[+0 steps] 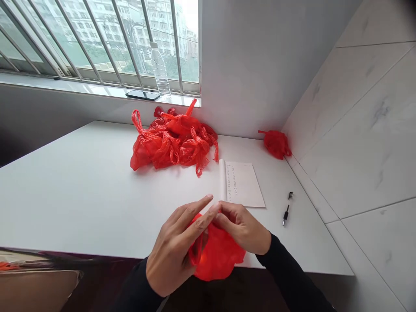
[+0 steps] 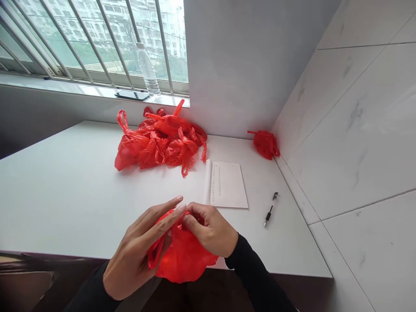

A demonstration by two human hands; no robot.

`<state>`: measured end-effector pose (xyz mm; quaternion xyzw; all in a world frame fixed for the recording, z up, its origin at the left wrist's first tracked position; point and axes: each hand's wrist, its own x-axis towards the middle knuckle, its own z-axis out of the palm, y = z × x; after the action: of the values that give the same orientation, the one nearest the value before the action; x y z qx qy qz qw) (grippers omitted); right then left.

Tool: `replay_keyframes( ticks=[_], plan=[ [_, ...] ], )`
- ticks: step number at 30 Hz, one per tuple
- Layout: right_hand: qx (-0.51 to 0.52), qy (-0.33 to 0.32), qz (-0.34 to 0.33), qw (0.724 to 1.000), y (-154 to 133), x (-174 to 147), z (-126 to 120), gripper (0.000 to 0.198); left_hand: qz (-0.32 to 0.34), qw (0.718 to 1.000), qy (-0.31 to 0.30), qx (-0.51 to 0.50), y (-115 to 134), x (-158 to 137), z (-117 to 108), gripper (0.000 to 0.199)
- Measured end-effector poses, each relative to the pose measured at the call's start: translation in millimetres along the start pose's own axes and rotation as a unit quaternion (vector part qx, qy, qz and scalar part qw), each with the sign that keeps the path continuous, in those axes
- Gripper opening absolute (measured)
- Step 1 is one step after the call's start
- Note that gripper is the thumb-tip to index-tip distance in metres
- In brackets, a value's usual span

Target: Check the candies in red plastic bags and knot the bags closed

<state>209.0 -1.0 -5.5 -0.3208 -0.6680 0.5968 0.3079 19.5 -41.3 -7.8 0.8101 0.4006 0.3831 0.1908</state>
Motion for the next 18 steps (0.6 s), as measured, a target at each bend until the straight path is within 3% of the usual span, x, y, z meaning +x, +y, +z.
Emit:
replay_keyframes(
  ticks=[3, 7, 10, 12, 15, 18],
  plan=[
    [-0.065, 0.092, 0.02, 0.993, -2, -10, -8, 0.028, -0.027, 0.999, -0.003, 0.019, -6, -13, -6, 0.064],
    [-0.162, 0.271, 0.067, 0.947, 21, -40, -33, 0.033, -0.1, 0.985, 0.034, 0.134, -32, -63, -17, 0.064],
    [-0.131, 0.273, 0.088, 0.949, 44, -54, -38, 0.033, -0.208, 0.973, 0.031, 0.1, -34, -107, -12, 0.055],
    [0.0, 0.268, 0.077, 0.96, 48, -50, -34, 0.031, -0.299, 0.952, 0.063, 0.02, -23, -132, 0, 0.053],
    [0.212, 0.27, 0.079, 0.936, 28, -27, -28, 0.025, -0.446, 0.878, 0.155, -0.073, -5, -175, 18, 0.053],
    [0.213, 0.299, 0.02, 0.93, -8, -1, -45, 0.024, -0.598, 0.743, 0.273, -0.129, 4, -237, 23, 0.052]
  ],
)
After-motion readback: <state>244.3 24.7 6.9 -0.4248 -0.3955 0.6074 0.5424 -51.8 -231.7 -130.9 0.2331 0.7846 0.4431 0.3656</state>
